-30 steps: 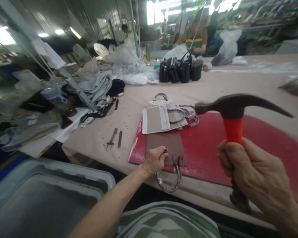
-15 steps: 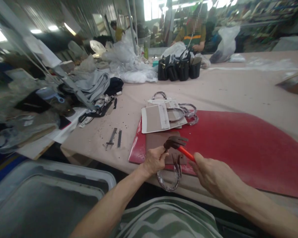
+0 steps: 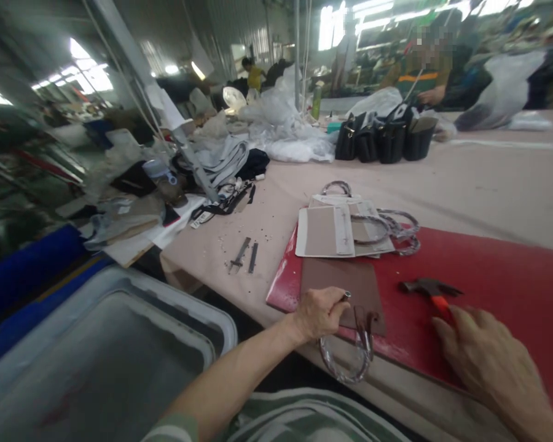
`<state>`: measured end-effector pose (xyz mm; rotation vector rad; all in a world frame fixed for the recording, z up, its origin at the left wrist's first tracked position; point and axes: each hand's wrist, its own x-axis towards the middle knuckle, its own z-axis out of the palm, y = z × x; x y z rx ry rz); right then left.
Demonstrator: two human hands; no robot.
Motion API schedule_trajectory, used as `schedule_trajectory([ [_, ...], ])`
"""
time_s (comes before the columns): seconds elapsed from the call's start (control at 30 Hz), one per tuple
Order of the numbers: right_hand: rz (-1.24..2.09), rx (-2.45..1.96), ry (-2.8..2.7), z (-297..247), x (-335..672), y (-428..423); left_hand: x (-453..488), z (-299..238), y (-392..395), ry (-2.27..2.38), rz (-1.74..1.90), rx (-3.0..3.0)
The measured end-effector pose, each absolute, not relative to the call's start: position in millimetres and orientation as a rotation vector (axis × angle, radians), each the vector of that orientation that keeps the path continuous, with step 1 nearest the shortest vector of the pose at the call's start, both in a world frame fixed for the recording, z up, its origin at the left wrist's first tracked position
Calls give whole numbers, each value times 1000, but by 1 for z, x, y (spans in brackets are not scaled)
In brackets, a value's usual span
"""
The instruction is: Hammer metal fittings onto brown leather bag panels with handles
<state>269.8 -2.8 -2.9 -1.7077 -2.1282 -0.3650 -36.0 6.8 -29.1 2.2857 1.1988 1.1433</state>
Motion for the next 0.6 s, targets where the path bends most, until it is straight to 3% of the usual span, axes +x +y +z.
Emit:
schedule_trajectory([
  [0.23,-14,-1450,-2299,-22,155,-17,-38,-29,2,1050,1124,2249],
  [0.4,83,-1471,-2312,-29,153,-27,-80,-14,24,1567,1419,1392],
  [0.6,75,-1460,-2292,-24,157,-25,-155,-3,58,2352,800,1693],
])
